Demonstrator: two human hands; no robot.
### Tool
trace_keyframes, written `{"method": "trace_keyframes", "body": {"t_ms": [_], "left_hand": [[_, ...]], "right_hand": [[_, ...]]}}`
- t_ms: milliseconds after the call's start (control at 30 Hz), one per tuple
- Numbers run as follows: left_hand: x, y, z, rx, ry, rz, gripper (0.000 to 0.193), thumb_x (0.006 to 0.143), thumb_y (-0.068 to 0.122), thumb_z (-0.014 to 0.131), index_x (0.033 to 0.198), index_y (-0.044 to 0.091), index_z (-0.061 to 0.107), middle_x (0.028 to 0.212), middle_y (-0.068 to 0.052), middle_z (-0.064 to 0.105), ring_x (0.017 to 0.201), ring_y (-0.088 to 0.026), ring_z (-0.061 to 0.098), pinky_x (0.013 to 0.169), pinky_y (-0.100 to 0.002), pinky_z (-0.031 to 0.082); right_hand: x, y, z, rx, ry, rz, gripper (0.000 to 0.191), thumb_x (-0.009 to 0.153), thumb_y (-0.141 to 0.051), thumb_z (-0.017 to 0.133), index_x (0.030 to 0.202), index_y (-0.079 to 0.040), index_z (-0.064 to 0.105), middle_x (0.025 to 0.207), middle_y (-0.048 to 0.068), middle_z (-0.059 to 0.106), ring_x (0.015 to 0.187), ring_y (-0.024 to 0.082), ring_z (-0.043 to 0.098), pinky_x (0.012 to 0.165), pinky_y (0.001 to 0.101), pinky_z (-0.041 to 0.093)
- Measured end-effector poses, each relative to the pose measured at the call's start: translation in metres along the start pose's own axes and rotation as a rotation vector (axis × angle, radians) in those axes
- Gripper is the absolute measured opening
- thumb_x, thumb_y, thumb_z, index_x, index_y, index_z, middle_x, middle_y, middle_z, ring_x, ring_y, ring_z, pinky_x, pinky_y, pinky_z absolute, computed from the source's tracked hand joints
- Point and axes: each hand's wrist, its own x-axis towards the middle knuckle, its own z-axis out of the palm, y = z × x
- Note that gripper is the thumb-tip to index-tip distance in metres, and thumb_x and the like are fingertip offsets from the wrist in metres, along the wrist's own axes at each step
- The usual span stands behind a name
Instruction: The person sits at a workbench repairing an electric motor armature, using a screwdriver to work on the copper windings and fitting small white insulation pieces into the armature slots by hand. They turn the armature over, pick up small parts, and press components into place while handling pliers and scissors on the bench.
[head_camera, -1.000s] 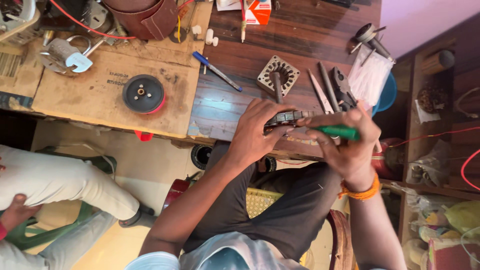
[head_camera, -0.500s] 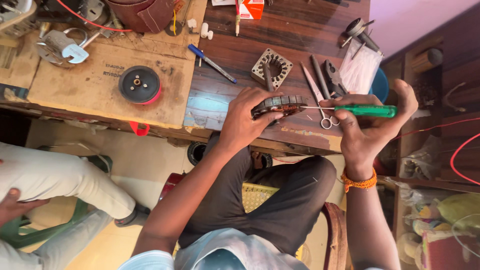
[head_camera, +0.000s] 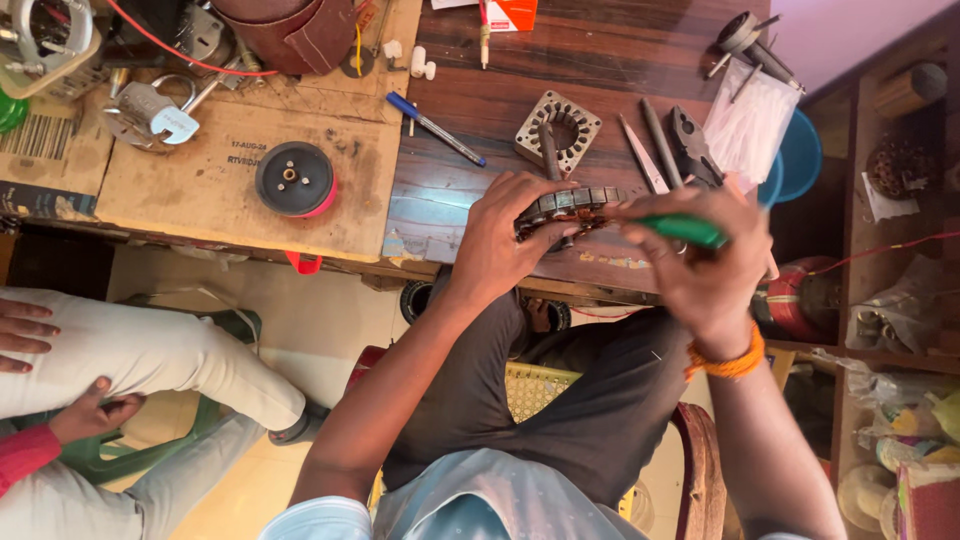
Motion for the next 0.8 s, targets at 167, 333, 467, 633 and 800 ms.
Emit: {"method": "trace_keyframes", "body": {"t_ms": [167, 333, 467, 633, 800], "left_hand": [[0.008, -0.005, 0.001, 0.029, -0.033, -0.071, 0.046, 0.084, 0.012, 0.084, 0.126, 0.007, 0.066, 0.109, -0.014, 0.066, 0.105, -0.036, 0.063, 0.088, -0.045, 0.050], [0.016, 0.000, -0.008, 0.015, -0.074, 0.007, 0.046, 0.085, 0.012, 0.080, 0.128, 0.006, 0.063, 0.115, -0.013, 0.068, 0.111, -0.035, 0.063, 0.094, -0.045, 0.050], [0.025, -0.003, -0.015, -0.004, -0.222, 0.058, 0.043, 0.086, 0.015, 0.082, 0.126, 0.009, 0.067, 0.110, -0.011, 0.070, 0.108, -0.033, 0.064, 0.096, -0.044, 0.051], [0.038, -0.012, -0.021, -0.041, -0.316, 0.054, 0.046, 0.087, 0.017, 0.081, 0.130, 0.010, 0.066, 0.116, -0.012, 0.069, 0.112, -0.032, 0.065, 0.099, -0.042, 0.052], [0.050, -0.017, -0.021, -0.048, -0.325, -0.054, 0.051, 0.086, 0.016, 0.081, 0.133, 0.008, 0.063, 0.123, -0.015, 0.070, 0.115, -0.033, 0.067, 0.099, -0.041, 0.051]], "right_hand": [[-0.005, -0.009, 0.005, -0.302, -0.124, -0.085, 0.047, 0.084, -0.002, 0.085, 0.124, -0.005, 0.060, 0.107, 0.019, 0.077, 0.095, 0.028, 0.075, 0.076, 0.0377, 0.059], [-0.012, 0.022, -0.010, 0.324, 0.202, 0.502, 0.041, 0.096, 0.008, 0.070, 0.131, 0.001, 0.052, 0.119, 0.012, 0.067, 0.106, 0.024, 0.076, 0.088, 0.0337, 0.065], [-0.029, 0.059, 0.009, 0.330, 0.362, 0.707, 0.038, 0.095, 0.008, 0.069, 0.128, 0.003, 0.053, 0.114, 0.011, 0.062, 0.104, 0.022, 0.076, 0.086, 0.0314, 0.065], [-0.033, 0.081, 0.021, 0.392, 0.350, 0.771, 0.060, 0.094, 0.008, 0.069, 0.147, -0.002, 0.042, 0.102, 0.008, 0.064, 0.087, 0.017, 0.072, 0.074, 0.0306, 0.066], [-0.003, 0.090, 0.016, 0.275, 0.090, 0.917, 0.087, 0.084, 0.003, 0.070, 0.156, -0.015, 0.024, 0.078, 0.006, 0.069, 0.058, 0.014, 0.069, 0.050, 0.0296, 0.058]]}}
